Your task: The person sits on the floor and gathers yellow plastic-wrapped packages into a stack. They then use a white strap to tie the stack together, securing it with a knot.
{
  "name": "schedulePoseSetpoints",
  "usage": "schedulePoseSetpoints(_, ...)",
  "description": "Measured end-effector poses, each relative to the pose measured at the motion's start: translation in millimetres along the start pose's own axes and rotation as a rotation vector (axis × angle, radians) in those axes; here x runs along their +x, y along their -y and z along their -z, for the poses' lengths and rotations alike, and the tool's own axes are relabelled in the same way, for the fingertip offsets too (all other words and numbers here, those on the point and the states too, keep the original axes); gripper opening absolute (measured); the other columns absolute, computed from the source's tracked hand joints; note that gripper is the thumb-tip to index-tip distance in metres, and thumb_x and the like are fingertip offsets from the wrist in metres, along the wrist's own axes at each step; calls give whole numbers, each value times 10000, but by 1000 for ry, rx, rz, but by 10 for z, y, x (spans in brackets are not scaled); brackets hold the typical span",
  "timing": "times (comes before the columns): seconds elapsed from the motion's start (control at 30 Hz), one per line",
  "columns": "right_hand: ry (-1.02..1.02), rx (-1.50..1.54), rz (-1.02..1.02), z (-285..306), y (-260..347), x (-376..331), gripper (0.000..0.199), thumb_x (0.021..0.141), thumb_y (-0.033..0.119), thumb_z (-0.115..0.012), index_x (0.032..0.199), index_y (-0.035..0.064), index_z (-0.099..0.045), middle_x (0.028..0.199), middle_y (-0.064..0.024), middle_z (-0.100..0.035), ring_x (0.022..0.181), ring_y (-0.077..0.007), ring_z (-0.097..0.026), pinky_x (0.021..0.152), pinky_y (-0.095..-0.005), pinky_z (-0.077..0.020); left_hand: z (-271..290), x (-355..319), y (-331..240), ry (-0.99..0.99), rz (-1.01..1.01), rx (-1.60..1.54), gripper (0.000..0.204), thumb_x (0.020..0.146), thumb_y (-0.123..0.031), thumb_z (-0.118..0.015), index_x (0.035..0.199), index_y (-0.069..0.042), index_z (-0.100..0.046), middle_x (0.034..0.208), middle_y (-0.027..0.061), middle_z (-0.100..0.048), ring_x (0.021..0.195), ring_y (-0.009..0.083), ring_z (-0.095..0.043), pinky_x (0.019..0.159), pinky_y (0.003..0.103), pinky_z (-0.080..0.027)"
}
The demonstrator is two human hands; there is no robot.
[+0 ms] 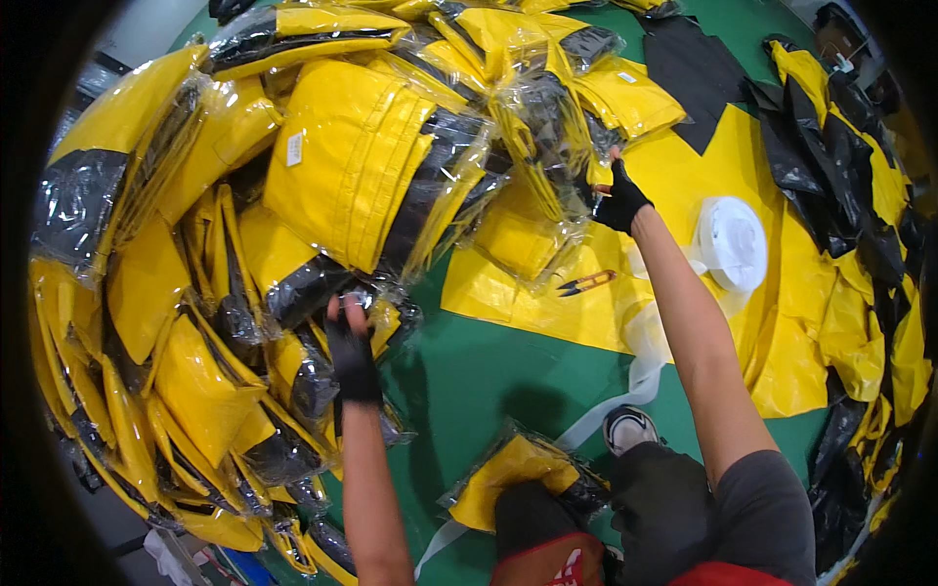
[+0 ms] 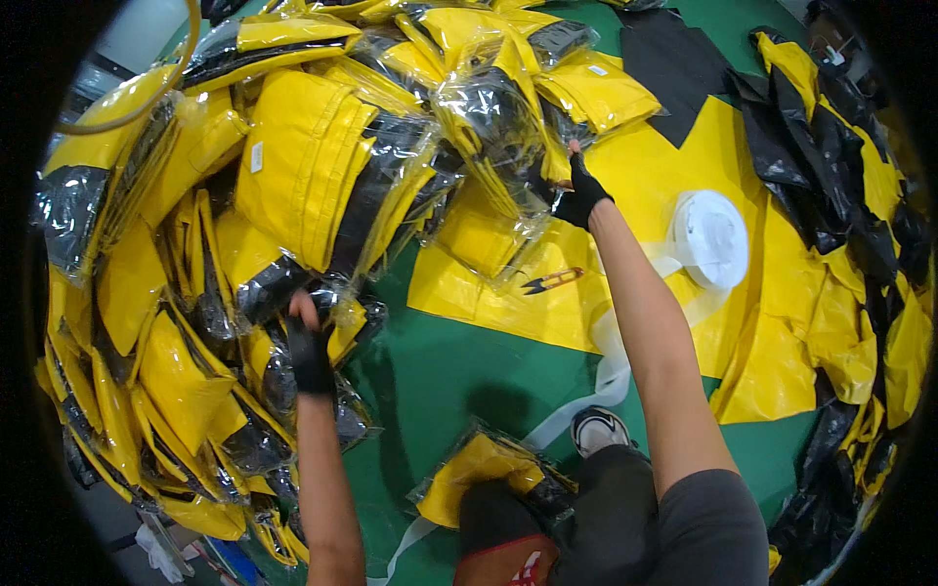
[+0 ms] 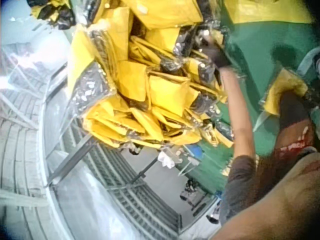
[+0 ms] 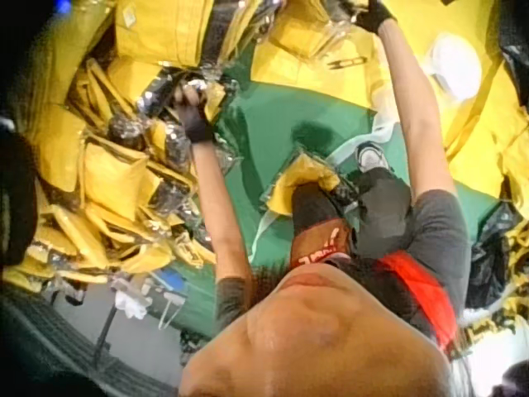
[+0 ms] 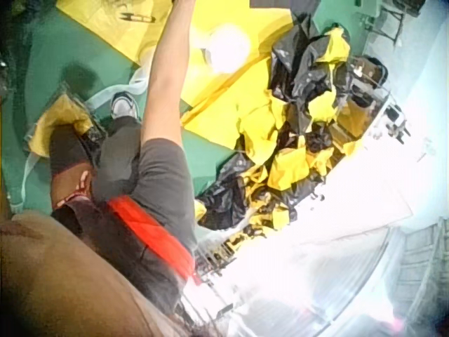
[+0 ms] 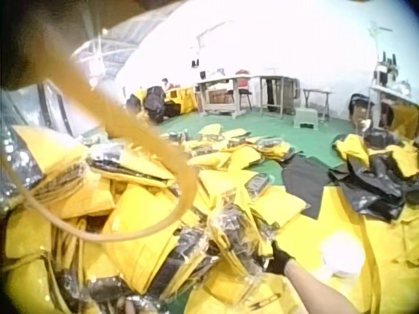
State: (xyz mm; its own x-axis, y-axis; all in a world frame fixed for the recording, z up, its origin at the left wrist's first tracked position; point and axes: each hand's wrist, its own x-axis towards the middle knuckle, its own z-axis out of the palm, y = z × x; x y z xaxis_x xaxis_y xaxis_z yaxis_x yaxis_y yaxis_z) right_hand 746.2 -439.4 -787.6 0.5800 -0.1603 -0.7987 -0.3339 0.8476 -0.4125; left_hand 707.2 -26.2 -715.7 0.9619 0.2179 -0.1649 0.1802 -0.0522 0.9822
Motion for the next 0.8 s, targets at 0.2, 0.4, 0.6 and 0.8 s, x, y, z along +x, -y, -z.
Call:
schedulePoseSetpoints(0.2,486,-352,-176,333,67,442,599,628,727,-571,768,144,-570,779,14,-586,681,-100,-541,539,-260,-403,-672,863,-322,381,468,-630,508,845,-380,-580,1222,-57,-475,1159,63,-561,1008,206,-553,845,329,-463)
schedulePoseSetpoints(0.4,38,-385,363,30,-108,142,585,721,532,-644,1024,39,-563,914,-84,-605,856,-193,-587,767,-300,-477,-504,532,-224,332,221,-523,445,830,-239,-627,1194,-23,-490,1133,83,-570,984,208,-569,827,331,-469)
schedulePoseSetpoints(0.6,105,-978,1006,86,-25,11,506,790,371,-611,1204,104,-495,1068,-149,-596,1021,-297,-546,876,-315,-411,-100,-582,-266,212,-319,0,641,759,-135,-659,1314,-40,-353,1293,96,-431,1151,232,-444,960,367,-370)
schedulePoseSetpoints(0.8,1148,86,152,475,146,-798,697,839,495,-522,1336,55,-309,1320,-89,-415,1219,-196,-388,1019,-327,-311,-1080,-884,-1257,436,-384,381,552,668,-59,-735,1153,19,-482,1035,104,-586,931,189,-558,843,316,-445)
